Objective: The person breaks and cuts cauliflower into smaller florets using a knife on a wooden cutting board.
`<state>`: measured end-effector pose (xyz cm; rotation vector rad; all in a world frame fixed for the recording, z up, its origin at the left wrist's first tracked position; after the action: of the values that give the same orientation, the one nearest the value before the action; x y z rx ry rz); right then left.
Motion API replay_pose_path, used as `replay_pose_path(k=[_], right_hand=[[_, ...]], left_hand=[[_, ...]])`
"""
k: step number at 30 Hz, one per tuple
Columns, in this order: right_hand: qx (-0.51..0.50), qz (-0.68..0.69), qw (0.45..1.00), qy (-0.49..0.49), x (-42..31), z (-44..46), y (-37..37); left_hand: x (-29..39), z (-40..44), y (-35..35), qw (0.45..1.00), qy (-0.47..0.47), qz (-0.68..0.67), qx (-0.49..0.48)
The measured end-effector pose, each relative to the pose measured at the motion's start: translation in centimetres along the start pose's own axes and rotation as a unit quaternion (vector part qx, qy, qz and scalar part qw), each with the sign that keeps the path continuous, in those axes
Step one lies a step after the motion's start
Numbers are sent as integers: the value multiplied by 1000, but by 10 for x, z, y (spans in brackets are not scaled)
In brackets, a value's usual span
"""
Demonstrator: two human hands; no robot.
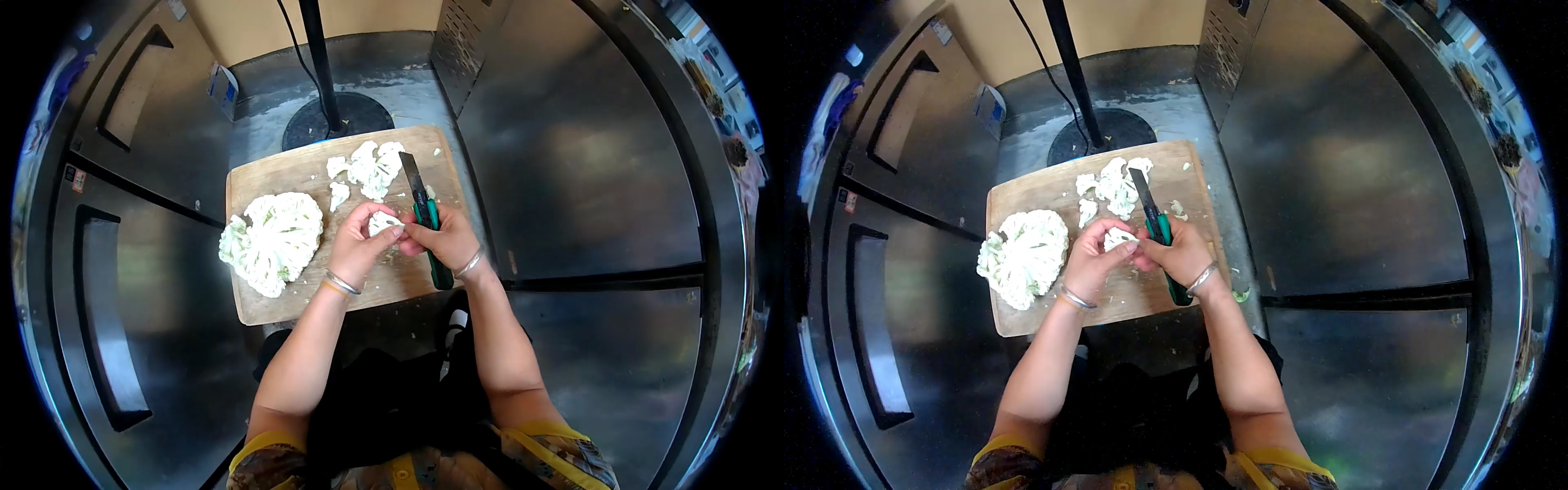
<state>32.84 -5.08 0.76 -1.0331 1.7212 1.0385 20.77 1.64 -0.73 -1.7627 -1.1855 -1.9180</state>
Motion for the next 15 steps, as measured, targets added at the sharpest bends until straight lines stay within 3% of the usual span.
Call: replay_pose_path(k=[2, 12, 13, 15], right_hand=[[10, -83, 996, 7, -1, -1, -2], [-9, -120, 992, -23, -6, -15, 0], [-1, -186, 982, -39, -11, -18, 1], [9, -249, 967, -58, -13, -18, 1]], left_hand=[[0, -1, -3, 999, -3, 31, 10], [1, -1, 2, 999, -26, 31, -5], [1, 0, 1, 999, -25, 33, -6], [2, 2, -1, 991, -18, 129, 3]])
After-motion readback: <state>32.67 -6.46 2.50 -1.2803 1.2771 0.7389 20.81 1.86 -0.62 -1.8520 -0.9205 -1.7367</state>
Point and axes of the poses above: each hand's wrist, its own z-axis towards the middle knuckle, its own y-axis out of the palm, x = y × z, the point moved 6 cm from there along z, towards the middle knuckle, and after that the axes turned 2 degrees about -z, right-handed, at the moved point
